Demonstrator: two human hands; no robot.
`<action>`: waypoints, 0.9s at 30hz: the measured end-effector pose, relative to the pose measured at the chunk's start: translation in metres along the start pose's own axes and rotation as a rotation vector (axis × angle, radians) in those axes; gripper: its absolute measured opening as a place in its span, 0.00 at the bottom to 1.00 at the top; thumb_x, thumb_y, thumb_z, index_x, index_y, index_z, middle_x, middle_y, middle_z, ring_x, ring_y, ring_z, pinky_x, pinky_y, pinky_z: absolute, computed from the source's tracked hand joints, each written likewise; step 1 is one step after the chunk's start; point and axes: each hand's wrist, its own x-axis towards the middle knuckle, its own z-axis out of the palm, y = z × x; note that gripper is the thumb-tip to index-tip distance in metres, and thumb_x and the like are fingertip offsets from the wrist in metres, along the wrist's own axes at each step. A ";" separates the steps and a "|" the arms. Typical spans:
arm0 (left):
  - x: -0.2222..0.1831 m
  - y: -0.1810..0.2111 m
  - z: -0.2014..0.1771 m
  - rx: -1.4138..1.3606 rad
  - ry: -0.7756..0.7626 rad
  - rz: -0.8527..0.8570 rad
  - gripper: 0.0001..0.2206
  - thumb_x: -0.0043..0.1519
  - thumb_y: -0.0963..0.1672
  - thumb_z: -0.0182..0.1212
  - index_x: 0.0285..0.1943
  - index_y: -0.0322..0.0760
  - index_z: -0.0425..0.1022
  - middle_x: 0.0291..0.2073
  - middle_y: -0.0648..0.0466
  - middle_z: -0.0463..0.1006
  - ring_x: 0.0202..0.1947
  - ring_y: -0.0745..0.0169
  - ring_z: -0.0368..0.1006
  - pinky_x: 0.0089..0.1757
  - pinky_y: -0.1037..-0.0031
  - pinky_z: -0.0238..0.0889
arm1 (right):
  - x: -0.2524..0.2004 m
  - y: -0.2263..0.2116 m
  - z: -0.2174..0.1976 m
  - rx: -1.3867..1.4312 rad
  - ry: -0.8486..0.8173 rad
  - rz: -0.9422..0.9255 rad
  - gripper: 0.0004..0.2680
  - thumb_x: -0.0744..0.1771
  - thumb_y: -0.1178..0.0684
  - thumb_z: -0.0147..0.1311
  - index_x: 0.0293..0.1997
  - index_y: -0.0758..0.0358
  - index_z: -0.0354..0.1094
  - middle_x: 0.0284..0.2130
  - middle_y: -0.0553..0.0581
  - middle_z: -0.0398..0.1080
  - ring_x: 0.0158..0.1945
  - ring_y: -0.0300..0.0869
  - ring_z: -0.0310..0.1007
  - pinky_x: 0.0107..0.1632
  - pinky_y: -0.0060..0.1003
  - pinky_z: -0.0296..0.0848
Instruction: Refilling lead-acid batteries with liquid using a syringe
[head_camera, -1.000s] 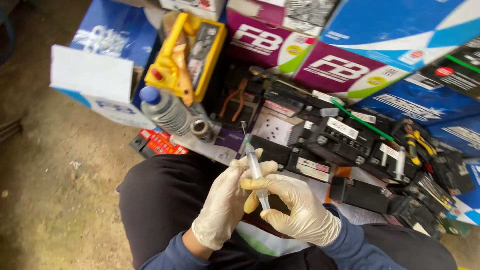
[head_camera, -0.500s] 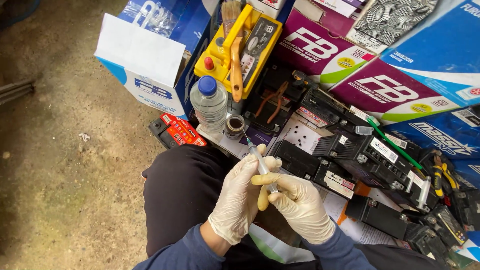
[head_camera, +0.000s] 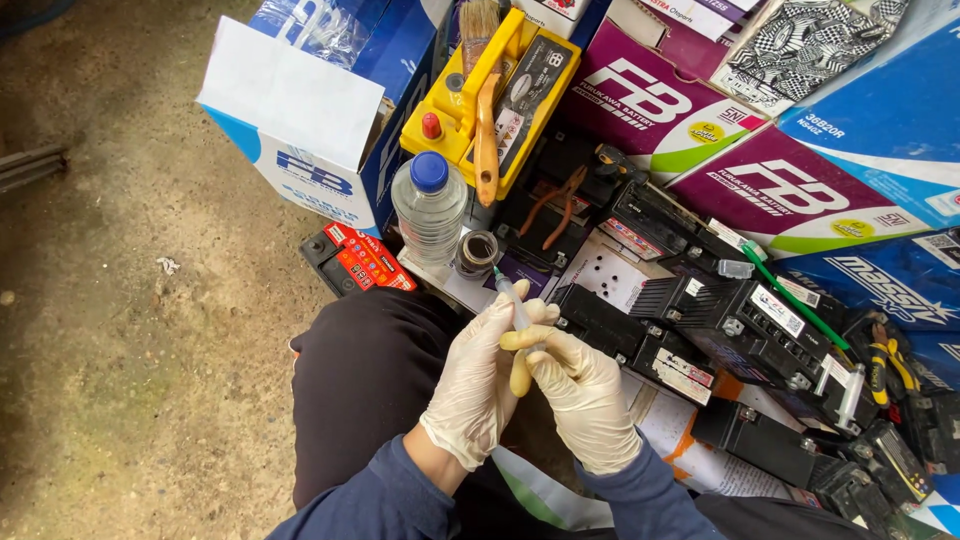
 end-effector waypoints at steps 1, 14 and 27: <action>0.002 -0.002 -0.002 0.001 0.000 -0.002 0.22 0.64 0.47 0.58 0.65 0.30 0.69 0.42 0.40 0.82 0.45 0.54 0.78 0.51 0.69 0.71 | 0.000 0.001 0.000 0.000 0.002 0.000 0.12 0.68 0.48 0.56 0.48 0.70 0.73 0.34 0.58 0.76 0.29 0.39 0.69 0.44 0.30 0.72; -0.024 -0.007 0.061 0.335 0.079 -0.089 0.23 0.62 0.46 0.56 0.67 0.31 0.72 0.49 0.39 0.81 0.41 0.57 0.73 0.44 0.68 0.66 | -0.011 -0.061 -0.027 -0.691 0.014 -0.150 0.21 0.65 0.56 0.61 0.67 0.55 0.65 0.31 0.45 0.71 0.36 0.35 0.70 0.49 0.30 0.71; -0.033 -0.103 0.146 1.027 -0.507 -0.212 0.19 0.65 0.48 0.54 0.53 0.30 0.81 0.34 0.43 0.87 0.40 0.59 0.84 0.54 0.70 0.73 | -0.047 -0.182 -0.154 -0.770 0.545 -0.436 0.02 0.68 0.58 0.56 0.36 0.61 0.69 0.48 0.67 0.78 0.53 0.48 0.81 0.59 0.39 0.76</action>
